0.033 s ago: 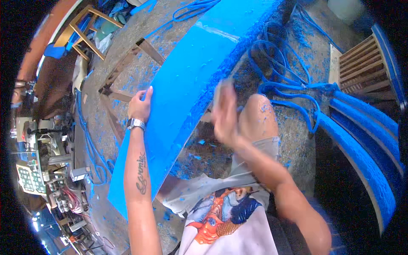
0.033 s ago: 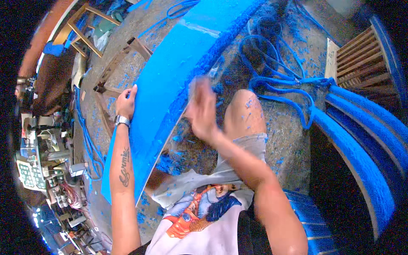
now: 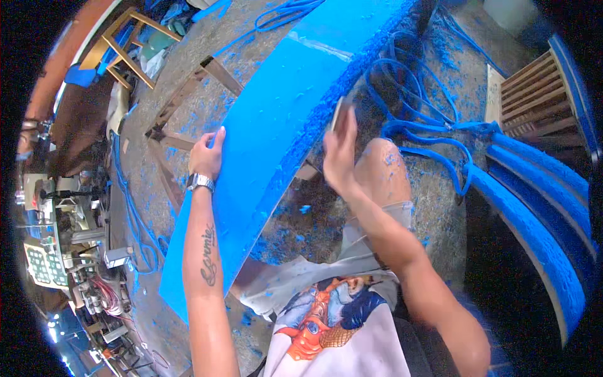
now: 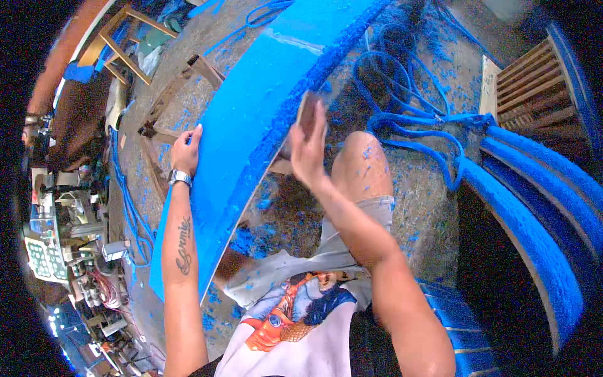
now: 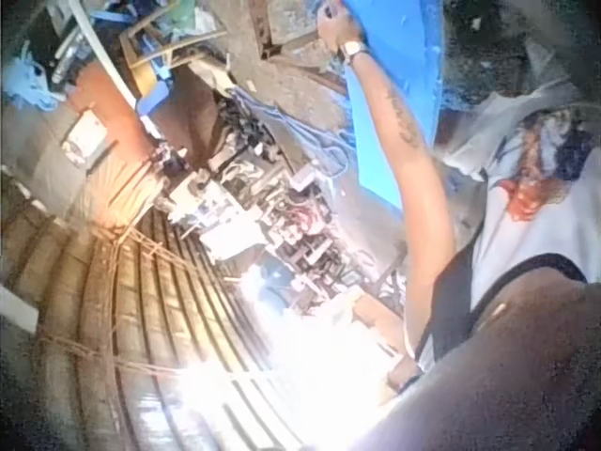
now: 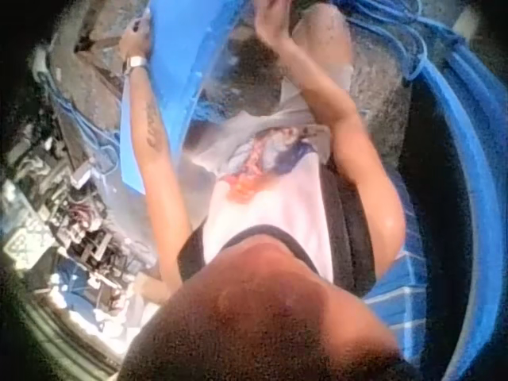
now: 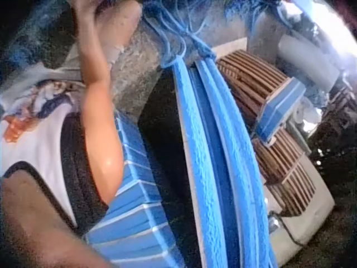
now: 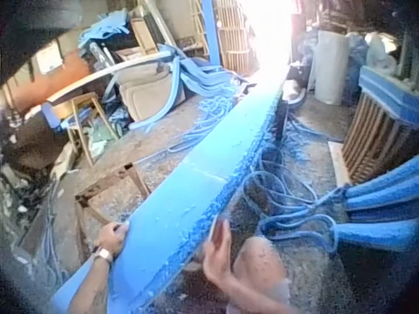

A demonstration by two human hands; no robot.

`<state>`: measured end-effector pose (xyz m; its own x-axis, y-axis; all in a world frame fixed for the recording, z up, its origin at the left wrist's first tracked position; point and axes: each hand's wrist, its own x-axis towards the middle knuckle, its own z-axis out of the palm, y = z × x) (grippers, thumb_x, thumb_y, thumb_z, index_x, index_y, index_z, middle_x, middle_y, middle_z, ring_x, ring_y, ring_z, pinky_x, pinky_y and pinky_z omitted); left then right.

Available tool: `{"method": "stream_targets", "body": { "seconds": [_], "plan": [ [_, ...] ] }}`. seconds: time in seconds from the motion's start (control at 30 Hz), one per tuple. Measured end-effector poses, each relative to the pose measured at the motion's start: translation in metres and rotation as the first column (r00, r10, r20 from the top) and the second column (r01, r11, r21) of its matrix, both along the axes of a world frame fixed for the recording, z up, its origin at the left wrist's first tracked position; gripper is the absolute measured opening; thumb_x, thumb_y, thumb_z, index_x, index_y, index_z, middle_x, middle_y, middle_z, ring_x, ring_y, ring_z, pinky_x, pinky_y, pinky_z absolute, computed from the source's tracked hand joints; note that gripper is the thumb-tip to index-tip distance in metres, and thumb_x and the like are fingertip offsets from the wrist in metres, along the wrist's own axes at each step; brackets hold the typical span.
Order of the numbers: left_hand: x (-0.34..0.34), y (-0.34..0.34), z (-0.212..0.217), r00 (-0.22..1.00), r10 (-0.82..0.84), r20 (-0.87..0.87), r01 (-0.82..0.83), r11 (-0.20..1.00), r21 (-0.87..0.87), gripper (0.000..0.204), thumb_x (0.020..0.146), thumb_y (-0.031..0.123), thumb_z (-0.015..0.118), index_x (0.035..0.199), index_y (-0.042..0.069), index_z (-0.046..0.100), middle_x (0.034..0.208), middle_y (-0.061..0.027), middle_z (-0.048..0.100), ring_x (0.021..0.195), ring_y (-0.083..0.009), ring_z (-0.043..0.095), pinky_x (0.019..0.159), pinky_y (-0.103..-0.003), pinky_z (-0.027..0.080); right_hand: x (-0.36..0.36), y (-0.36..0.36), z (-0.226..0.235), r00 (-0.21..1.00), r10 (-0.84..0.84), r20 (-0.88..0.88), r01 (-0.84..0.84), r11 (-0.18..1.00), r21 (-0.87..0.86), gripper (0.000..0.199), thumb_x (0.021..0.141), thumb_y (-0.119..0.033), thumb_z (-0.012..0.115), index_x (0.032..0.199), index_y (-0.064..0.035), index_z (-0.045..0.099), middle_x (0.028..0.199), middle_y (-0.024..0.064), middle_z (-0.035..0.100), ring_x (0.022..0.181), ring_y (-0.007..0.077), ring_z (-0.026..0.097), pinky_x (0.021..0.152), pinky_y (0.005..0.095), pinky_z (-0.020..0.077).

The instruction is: Manually sanding the surface of a blue furniture component in a workshop.

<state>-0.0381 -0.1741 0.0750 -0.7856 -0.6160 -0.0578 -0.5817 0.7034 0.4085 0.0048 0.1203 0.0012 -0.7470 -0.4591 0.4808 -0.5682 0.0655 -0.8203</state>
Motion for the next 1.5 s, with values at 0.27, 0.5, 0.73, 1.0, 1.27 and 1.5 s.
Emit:
{"method": "stream_targets", "body": {
  "seconds": [0.27, 0.5, 0.73, 1.0, 1.27, 1.5],
  "plan": [
    [-0.001, 0.004, 0.0, 1.0, -0.005, -0.009, 0.004, 1.0, -0.007, 0.065, 0.085, 0.068, 0.051, 0.109, 0.01, 0.07, 0.11, -0.023, 0.067, 0.106, -0.0376, 0.062, 0.091, -0.045, 0.047, 0.015, -0.004, -0.002, 0.899, 0.287, 0.33, -0.255, 0.957, -0.136, 0.071, 0.09, -0.013, 0.056, 0.147, 0.0045, 0.017, 0.151, 0.0234, 0.027, 0.142, 0.0326, 0.025, 0.115, 0.0419, 0.0176],
    [0.0, 0.006, 0.002, 0.999, -0.015, -0.031, 0.014, 0.999, -0.033, 0.067, 0.085, 0.068, 0.05, 0.11, 0.009, 0.069, 0.114, -0.0221, 0.066, 0.108, -0.0376, 0.061, 0.091, -0.045, 0.047, -0.026, -0.035, 0.002, 0.858, -0.385, 0.341, 0.44, 0.892, -0.1, 0.073, 0.091, -0.022, 0.059, 0.15, -0.0036, 0.019, 0.137, 0.0313, 0.035, 0.123, 0.046, 0.04, 0.105, 0.0468, 0.0345],
    [-0.001, 0.007, 0.001, 0.999, -0.024, -0.045, 0.022, 0.999, -0.046, 0.067, 0.084, 0.068, 0.053, 0.112, 0.009, 0.068, 0.112, -0.0209, 0.067, 0.106, -0.0363, 0.063, 0.089, -0.044, 0.049, 0.024, -0.007, 0.014, 0.976, 0.185, -0.111, -0.167, 0.974, 0.155, 0.073, 0.088, -0.03, 0.062, 0.144, 0.0014, 0.029, 0.118, 0.0279, 0.048, 0.11, 0.0451, 0.044, 0.096, 0.0471, 0.0391],
    [-0.001, 0.01, 0.003, 1.0, -0.012, -0.013, 0.012, 1.0, -0.002, 0.068, 0.084, 0.069, 0.052, 0.116, 0.01, 0.067, 0.117, -0.0173, 0.066, 0.11, -0.0334, 0.062, 0.092, -0.042, 0.048, 0.056, -0.009, 0.001, 0.959, 0.218, 0.182, -0.232, 0.971, 0.058, 0.075, 0.082, -0.024, 0.069, 0.144, -0.0014, 0.033, 0.128, 0.0285, 0.041, 0.11, 0.0437, 0.048, 0.096, 0.0479, 0.0408],
    [-0.003, 0.011, 0.004, 0.998, -0.023, -0.052, 0.025, 0.999, 0.022, 0.069, 0.083, 0.069, 0.053, 0.115, 0.01, 0.067, 0.117, -0.0154, 0.067, 0.109, -0.0316, 0.062, 0.092, -0.042, 0.048, -0.036, -0.01, 0.031, 0.884, -0.437, 0.169, 0.414, 0.897, 0.154, 0.07, 0.088, -0.029, 0.064, 0.146, -0.0095, 0.032, 0.117, 0.0246, 0.047, 0.104, 0.0417, 0.052, 0.092, 0.0482, 0.0433],
    [-0.005, 0.014, 0.003, 0.997, -0.015, -0.077, 0.02, 0.998, 0.067, 0.066, 0.083, 0.067, 0.056, 0.112, 0.01, 0.069, 0.113, -0.0149, 0.068, 0.106, -0.0305, 0.064, 0.091, -0.041, 0.049, 0.029, 0.002, 0.019, 0.891, 0.198, 0.408, -0.26, 0.96, 0.102, 0.076, 0.08, -0.027, 0.071, 0.144, -0.0032, 0.037, 0.118, 0.0293, 0.049, 0.099, 0.0463, 0.055, 0.09, 0.05, 0.045]
  ]
}}
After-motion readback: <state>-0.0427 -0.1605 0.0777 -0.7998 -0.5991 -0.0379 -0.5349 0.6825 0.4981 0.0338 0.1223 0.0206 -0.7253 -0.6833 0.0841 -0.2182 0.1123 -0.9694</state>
